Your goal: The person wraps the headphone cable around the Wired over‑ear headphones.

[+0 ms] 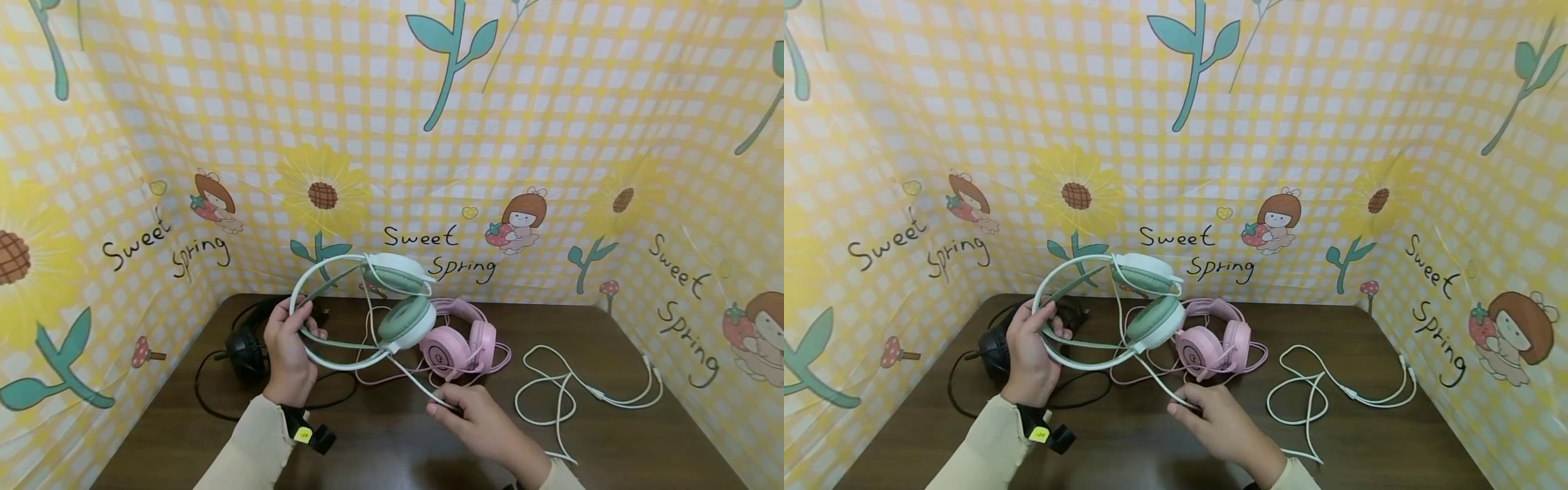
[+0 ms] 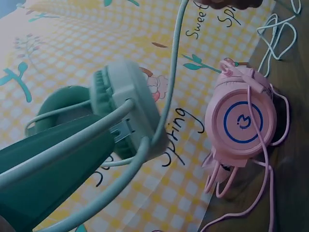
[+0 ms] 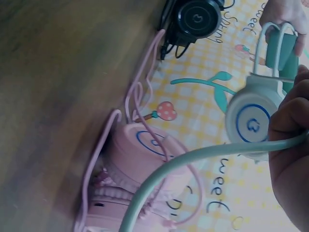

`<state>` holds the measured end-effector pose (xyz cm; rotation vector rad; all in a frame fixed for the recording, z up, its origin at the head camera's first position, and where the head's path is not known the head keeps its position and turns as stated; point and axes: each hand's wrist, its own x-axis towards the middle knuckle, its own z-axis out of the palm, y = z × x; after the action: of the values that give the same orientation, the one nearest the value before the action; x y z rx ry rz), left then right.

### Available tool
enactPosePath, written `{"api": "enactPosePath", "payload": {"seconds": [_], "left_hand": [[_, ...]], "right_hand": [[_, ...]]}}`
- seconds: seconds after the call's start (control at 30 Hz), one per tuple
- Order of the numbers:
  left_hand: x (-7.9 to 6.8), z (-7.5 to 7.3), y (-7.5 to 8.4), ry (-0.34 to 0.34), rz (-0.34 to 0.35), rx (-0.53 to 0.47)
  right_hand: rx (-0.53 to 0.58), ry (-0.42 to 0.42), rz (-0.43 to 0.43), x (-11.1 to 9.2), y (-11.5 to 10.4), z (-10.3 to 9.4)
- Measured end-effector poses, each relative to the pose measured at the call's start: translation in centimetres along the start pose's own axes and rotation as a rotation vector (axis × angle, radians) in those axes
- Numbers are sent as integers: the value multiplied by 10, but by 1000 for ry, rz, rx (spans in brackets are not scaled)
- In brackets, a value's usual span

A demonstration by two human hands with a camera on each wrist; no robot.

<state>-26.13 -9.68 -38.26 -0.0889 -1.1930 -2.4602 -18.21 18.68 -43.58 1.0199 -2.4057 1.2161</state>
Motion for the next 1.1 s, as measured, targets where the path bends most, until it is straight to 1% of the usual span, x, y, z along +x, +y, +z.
{"api": "enactPosePath", "payload": {"seconds": [0.07,0.13,0.23,0.33,0.4,0.47,0.57,0.6,0.67,0.87,1.0,1.1], "left_hand": [[0,0,1,-12,7,36],[-2,1,3,-31,32,87],[-5,2,6,-81,105,174],[-8,2,10,-141,181,250],[-10,1,13,-184,222,309],[-12,0,16,-223,260,391],[-14,-1,20,-282,292,519],[-15,-2,21,-299,293,555],[-17,-4,21,-327,268,599],[-18,-9,20,-394,163,633],[-18,-10,22,-494,103,632],[-19,-10,23,-570,55,621]], "right_hand": [[-19,-11,-13,0,-3,-3],[-52,-22,-31,0,-6,-6],[-109,-27,-61,1,-11,-10],[-140,-30,-94,3,-17,-14],[-142,-29,-124,3,-20,-17],[-139,-23,-156,4,-24,-20],[-123,-7,-187,6,-30,-26],[-118,-2,-195,7,-32,-27],[-98,1,-202,8,-37,-31],[-76,-13,-256,10,-46,-38],[-66,-18,-250,9,-49,-44],[-49,-2,-242,9,-49,-50]]}}
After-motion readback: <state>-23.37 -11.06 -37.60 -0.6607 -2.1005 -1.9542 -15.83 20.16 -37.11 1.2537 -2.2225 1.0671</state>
